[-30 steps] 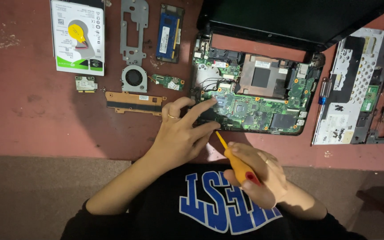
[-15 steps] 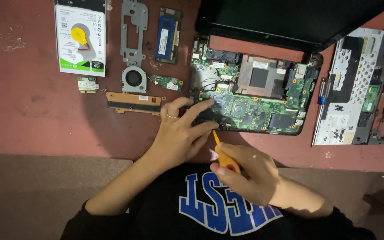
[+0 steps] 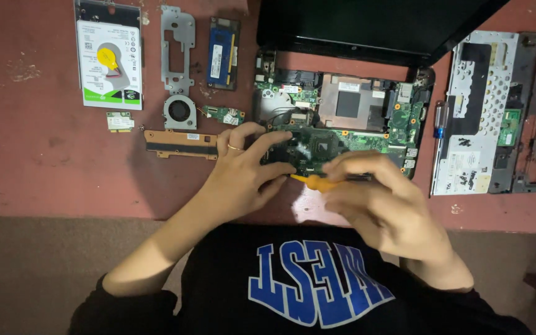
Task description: Disassembling a laptop and manipulating its internal components using a screwdriver
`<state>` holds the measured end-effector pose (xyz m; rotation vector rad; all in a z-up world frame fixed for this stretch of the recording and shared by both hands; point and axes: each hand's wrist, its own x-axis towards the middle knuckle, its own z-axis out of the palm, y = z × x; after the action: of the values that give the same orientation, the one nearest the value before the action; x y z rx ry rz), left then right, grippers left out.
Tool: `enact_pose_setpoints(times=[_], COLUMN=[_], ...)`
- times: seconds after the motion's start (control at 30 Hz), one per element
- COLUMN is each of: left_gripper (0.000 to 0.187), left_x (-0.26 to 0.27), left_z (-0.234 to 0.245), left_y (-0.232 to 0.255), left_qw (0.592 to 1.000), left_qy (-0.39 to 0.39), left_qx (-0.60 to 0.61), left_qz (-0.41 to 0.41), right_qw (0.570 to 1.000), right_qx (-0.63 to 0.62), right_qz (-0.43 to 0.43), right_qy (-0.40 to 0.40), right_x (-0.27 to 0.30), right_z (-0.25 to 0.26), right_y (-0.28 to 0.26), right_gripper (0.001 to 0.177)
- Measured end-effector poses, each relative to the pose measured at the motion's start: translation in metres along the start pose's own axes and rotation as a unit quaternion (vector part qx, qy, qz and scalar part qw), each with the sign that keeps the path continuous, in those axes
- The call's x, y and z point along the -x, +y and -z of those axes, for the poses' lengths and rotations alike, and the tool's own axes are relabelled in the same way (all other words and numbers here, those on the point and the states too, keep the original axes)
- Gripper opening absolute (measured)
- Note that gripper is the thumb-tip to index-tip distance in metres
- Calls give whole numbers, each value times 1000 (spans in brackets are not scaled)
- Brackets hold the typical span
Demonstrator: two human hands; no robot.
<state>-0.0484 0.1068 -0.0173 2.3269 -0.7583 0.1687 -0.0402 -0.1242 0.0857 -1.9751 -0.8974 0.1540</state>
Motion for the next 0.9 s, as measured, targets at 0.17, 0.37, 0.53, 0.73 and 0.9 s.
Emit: enact_pose_setpoints(times=[0.17, 0.37, 0.53, 0.73, 0.9], left_gripper=[9, 9, 8, 9, 15], left_x=[0, 3, 2, -8, -35], left_z=[0, -3, -5, 4, 11], left_y=[0, -1, -2, -4, -20], left_qw=[1000, 1000, 1000, 1000, 979], left_qy=[-6, 3, 9, -15, -117], left_qx=[14, 20, 21, 19, -37], left_qz=[4, 10, 6, -10, -165], right_qw=[997, 993, 988, 999, 992], right_qx=[-70, -104, -119, 0, -51], right_qz=[-11, 47, 95, -15, 5], right_qy=[-9, -1, 24, -45, -119], right_x=[-9, -14, -7, -5, -16], right_z=[0, -9, -15, -8, 0], right_y=[-10, -10, 4, -7, -23], right_gripper=[19, 17, 53, 17, 30])
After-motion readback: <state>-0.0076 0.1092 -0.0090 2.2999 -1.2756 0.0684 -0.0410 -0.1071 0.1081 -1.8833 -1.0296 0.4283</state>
